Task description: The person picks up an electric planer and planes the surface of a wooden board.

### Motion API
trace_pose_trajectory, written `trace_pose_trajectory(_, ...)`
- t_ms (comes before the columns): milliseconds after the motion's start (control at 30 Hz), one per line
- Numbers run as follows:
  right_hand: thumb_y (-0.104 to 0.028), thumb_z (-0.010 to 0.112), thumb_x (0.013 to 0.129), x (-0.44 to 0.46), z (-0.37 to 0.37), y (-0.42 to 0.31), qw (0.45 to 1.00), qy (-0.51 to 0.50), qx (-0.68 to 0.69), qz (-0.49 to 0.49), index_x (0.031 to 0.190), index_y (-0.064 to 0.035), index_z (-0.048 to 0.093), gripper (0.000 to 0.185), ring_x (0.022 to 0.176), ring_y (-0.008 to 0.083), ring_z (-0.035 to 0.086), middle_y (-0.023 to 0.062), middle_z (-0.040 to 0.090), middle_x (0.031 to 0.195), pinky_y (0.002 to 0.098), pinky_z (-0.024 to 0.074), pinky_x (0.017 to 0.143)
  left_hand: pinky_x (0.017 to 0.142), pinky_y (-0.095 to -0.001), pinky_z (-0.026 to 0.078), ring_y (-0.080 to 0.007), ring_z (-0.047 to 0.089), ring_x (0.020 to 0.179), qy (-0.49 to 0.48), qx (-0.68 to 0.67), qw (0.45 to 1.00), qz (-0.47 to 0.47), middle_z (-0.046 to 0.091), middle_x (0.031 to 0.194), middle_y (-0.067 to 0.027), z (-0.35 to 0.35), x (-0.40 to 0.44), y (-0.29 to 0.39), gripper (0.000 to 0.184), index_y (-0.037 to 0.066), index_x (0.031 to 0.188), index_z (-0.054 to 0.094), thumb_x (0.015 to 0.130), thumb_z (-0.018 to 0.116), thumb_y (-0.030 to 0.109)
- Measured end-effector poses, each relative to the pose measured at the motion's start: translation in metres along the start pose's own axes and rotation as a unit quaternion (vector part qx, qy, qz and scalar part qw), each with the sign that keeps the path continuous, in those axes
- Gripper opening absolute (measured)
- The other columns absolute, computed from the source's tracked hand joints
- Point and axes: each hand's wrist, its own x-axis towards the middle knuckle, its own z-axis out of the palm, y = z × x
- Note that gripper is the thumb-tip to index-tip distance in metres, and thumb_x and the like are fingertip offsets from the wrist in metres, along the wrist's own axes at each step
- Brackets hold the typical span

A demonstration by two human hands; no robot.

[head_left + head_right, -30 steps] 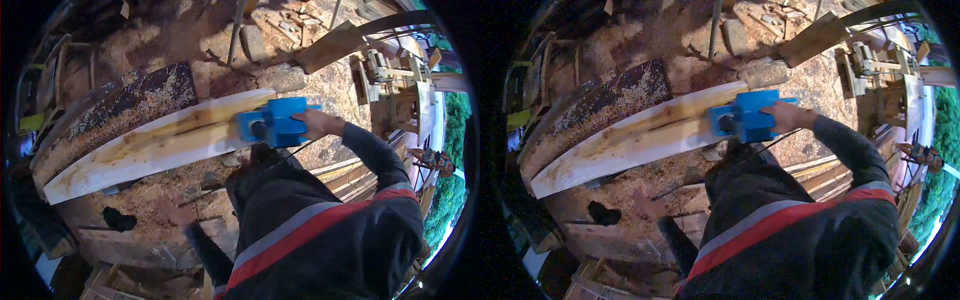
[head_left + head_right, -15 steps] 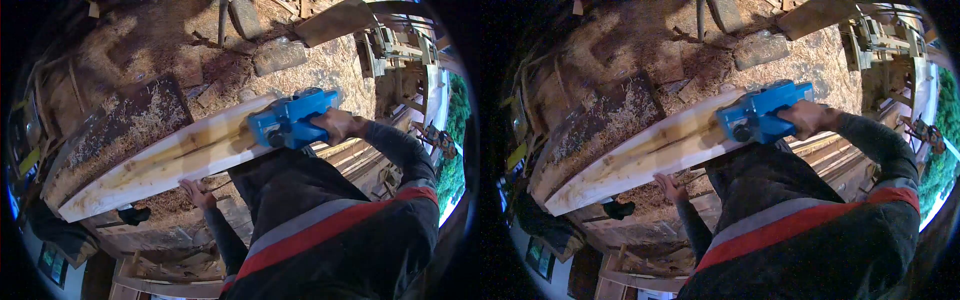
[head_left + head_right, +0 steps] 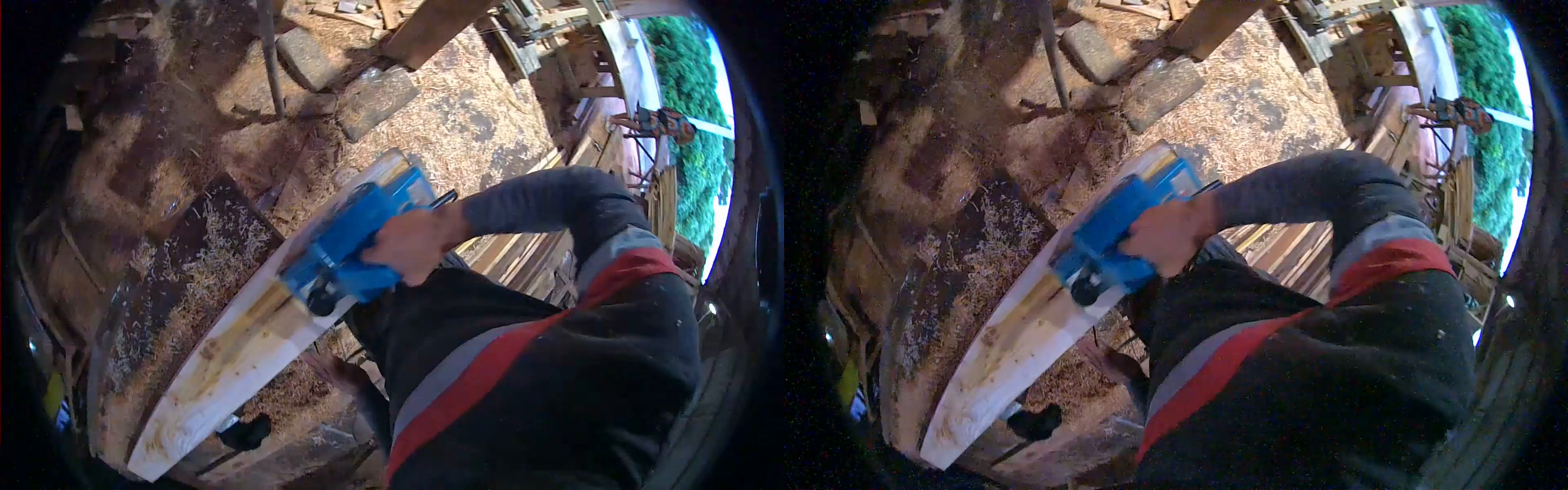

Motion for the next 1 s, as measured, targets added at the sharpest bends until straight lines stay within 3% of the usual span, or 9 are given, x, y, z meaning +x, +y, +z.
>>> trace_pose_trajectory(233, -0.024, 0.072, 0.071, 0.12, 0.017, -0.128, 0.992, -0.022, 0.055, -0.111, 0.102, -0.0042, 0.063, 0.038, 0.088, 0.0394, 0.068, 0.0188, 0.068, 0.088, 0.05, 0.056, 0.073, 0.113, -0.051, 0.033, -0.0418, 0.037, 0.139, 0.032, 0.064, 0.991, -0.113, 0.041, 0.148, -0.026, -0.021, -0.085, -0.046, 0.043, 0.001, 0.147, 0.038, 0.107, 0.037, 0.017)
trace_pose_trajectory(400, -0.025, 0.073, 0.07, 0.229, 0.04, -0.247, 0.962, 0.024, 0.122, -0.245, 0.079, -0.0056, 0.072, 0.021, 0.078, 0.0353, 0.069, 0.0155, 0.07, 0.079, 0.0484, 0.0555, 0.069, 0.113, -0.0505, 0.034, -0.0407, 0.038, 0.139, 0.068, 0.08, 0.981, -0.16, 0.042, 0.147, -0.0258, -0.042, -0.113, -0.058, 0.041, 0.0, 0.144, 0.04, 0.106, 0.038, 0.016)
trace_pose_trajectory(533, -0.022, 0.074, 0.068, 0.3, 0.051, -0.344, 0.958, 0.039, 0.15, -0.243, 0.079, -0.008, 0.075, 0.018, 0.075, 0.0293, 0.071, 0.0121, 0.071, 0.076, 0.0429, 0.056, 0.066, 0.112, -0.05, 0.034, -0.0397, 0.039, 0.138, 0.094, 0.076, 0.975, -0.186, 0.043, 0.146, -0.0255, -0.054, -0.122, -0.063, 0.04, 0.0, 0.142, 0.042, 0.106, 0.039, 0.016)
trace_pose_trajectory(600, -0.019, 0.073, 0.069, 0.329, 0.076, -0.369, 0.96, 0.149, 0.143, -0.19, 0.081, -0.0078, 0.076, 0.016, 0.075, 0.029, 0.071, 0.0103, 0.071, 0.076, 0.0406, 0.0563, 0.065, 0.112, -0.0497, 0.035, -0.0392, 0.04, 0.138, 0.105, 0.069, 0.971, -0.205, 0.044, 0.146, -0.0254, -0.059, -0.128, -0.064, 0.039, 0.0, 0.141, 0.043, 0.106, 0.039, 0.016)
trace_pose_trajectory(667, -0.018, 0.072, 0.069, 0.31, 0.077, -0.364, 0.968, 0.156, 0.124, -0.152, 0.081, -0.0073, 0.076, 0.016, 0.075, 0.0298, 0.071, 0.0103, 0.071, 0.076, 0.041, 0.0563, 0.064, 0.112, -0.0494, 0.035, -0.0387, 0.04, 0.137, 0.117, 0.061, 0.964, -0.231, 0.044, 0.145, -0.0253, -0.06, -0.138, -0.063, 0.038, -0.001, 0.14, 0.045, 0.106, 0.039, 0.015)
trace_pose_trajectory(733, -0.016, 0.071, 0.069, 0.263, 0.054, -0.319, 0.97, 0.126, 0.102, -0.181, 0.082, -0.0059, 0.075, 0.018, 0.076, 0.0309, 0.071, 0.0119, 0.072, 0.077, 0.0424, 0.0564, 0.063, 0.112, -0.0491, 0.035, -0.0382, 0.041, 0.137, 0.144, 0.037, 0.954, -0.259, 0.045, 0.145, -0.0252, -0.058, -0.145, -0.064, 0.038, -0.001, 0.139, 0.046, 0.106, 0.04, 0.015)
trace_pose_trajectory(833, -0.016, 0.071, 0.067, 0.219, 0.046, -0.225, 0.943, 0.095, 0.094, -0.304, 0.079, -0.0035, 0.073, 0.018, 0.077, 0.0328, 0.071, 0.0168, 0.071, 0.077, 0.0467, 0.0559, 0.062, 0.112, -0.0487, 0.036, -0.0375, 0.042, 0.137, 0.182, -0.015, 0.937, -0.297, 0.046, 0.144, -0.0251, -0.053, -0.149, -0.062, 0.037, -0.001, 0.138, 0.047, 0.106, 0.04, 0.015)
trace_pose_trajectory(900, -0.019, 0.07, 0.069, 0.172, 0.032, -0.166, 0.957, 0.078, 0.068, -0.273, 0.078, -0.0017, 0.071, 0.019, 0.076, 0.0346, 0.07, 0.019, 0.07, 0.078, 0.0482, 0.0557, 0.064, 0.111, -0.0485, 0.036, -0.037, 0.042, 0.136, 0.196, -0.051, 0.931, -0.305, 0.046, 0.144, -0.025, -0.042, -0.142, -0.058, 0.036, -0.002, 0.137, 0.049, 0.105, 0.041, 0.014)
trace_pose_trajectory(1000, -0.022, 0.069, 0.071, 0.084, -0.005, -0.076, 0.986, 0.046, 0.036, -0.155, 0.092, -0.0025, 0.068, 0.029, 0.083, 0.038, 0.069, 0.0203, 0.07, 0.085, 0.0498, 0.055, 0.071, 0.111, -0.0486, 0.037, -0.0369, 0.044, 0.135, 0.196, -0.088, 0.94, -0.264, 0.048, 0.142, -0.0247, -0.024, -0.11, -0.031, 0.035, -0.003, 0.134, 0.051, 0.105, 0.042, 0.014)
